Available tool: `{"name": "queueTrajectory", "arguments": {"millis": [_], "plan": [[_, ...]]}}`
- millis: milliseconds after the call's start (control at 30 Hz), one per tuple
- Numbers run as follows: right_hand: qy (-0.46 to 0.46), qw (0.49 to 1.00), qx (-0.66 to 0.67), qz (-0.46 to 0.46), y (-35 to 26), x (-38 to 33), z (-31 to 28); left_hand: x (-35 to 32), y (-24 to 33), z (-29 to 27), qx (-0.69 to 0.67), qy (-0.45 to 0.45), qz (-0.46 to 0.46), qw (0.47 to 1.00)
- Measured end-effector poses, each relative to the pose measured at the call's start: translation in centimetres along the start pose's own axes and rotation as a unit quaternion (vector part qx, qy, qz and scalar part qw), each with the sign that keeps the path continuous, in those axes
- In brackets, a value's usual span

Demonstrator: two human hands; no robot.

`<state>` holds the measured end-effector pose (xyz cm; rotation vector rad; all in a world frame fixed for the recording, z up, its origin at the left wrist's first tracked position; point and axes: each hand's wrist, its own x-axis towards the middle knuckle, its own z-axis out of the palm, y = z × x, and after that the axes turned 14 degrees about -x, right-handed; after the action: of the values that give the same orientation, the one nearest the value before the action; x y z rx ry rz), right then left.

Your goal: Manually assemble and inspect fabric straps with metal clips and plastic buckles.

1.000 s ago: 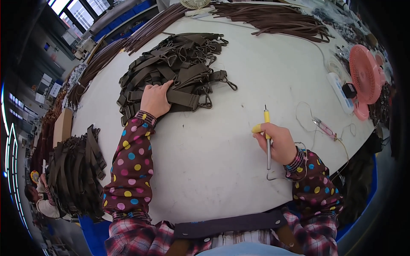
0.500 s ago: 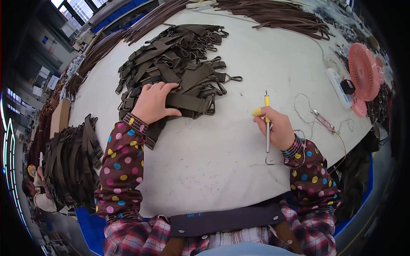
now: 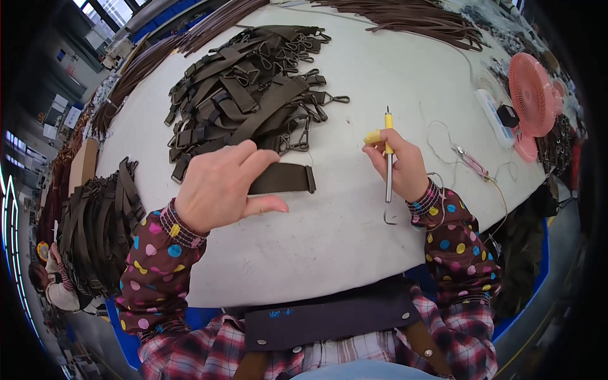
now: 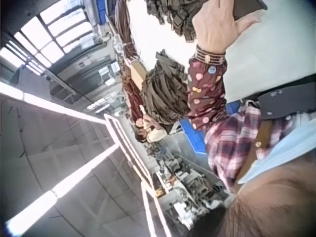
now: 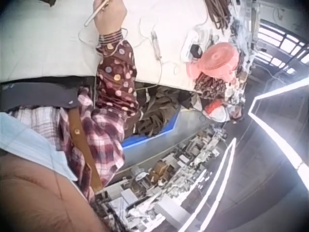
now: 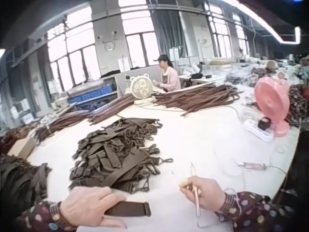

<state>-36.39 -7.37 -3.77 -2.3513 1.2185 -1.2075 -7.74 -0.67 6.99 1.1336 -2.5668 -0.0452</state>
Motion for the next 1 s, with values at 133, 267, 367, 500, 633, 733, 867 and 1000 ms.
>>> {"name": "queueTrajectory", "arguments": {"millis": [133,267,367,500,633,733,867,1000], "plan": [[-0.077,0.995,0.030,-0.047,-2.3,0.1,-0.5,-5.5,1.0,4.5,-0.044,-0.054,-0.017,0.997],[-0.218,0.966,0.032,-0.137,-3.2,-0.2,0.6,-7.9,1.7,5.1,-0.071,-0.035,-0.073,0.994],[-0.290,0.936,0.068,-0.188,-4.6,-0.1,2.5,-9.0,2.2,4.4,-0.073,-0.020,-0.109,0.991],[-0.370,0.892,0.137,-0.221,-6.4,0.1,4.8,-9.9,1.7,3.2,-0.120,-0.037,-0.136,0.983],[-0.377,0.882,0.127,-0.253,-6.5,-0.8,5.9,-11.8,-0.4,2.3,-0.192,-0.087,-0.171,0.962],[-0.371,0.890,0.066,-0.255,-6.5,-0.8,5.1,-13.1,-1.3,1.9,-0.325,-0.090,-0.244,0.909],[-0.333,0.915,0.096,-0.209,-6.7,-0.3,6.0,-12.1,-1.4,1.8,-0.364,-0.089,-0.249,0.893],[-0.333,0.919,0.146,-0.150,-6.1,0.0,7.3,-10.8,-1.3,2.5,-0.282,-0.032,-0.188,0.940]]}}
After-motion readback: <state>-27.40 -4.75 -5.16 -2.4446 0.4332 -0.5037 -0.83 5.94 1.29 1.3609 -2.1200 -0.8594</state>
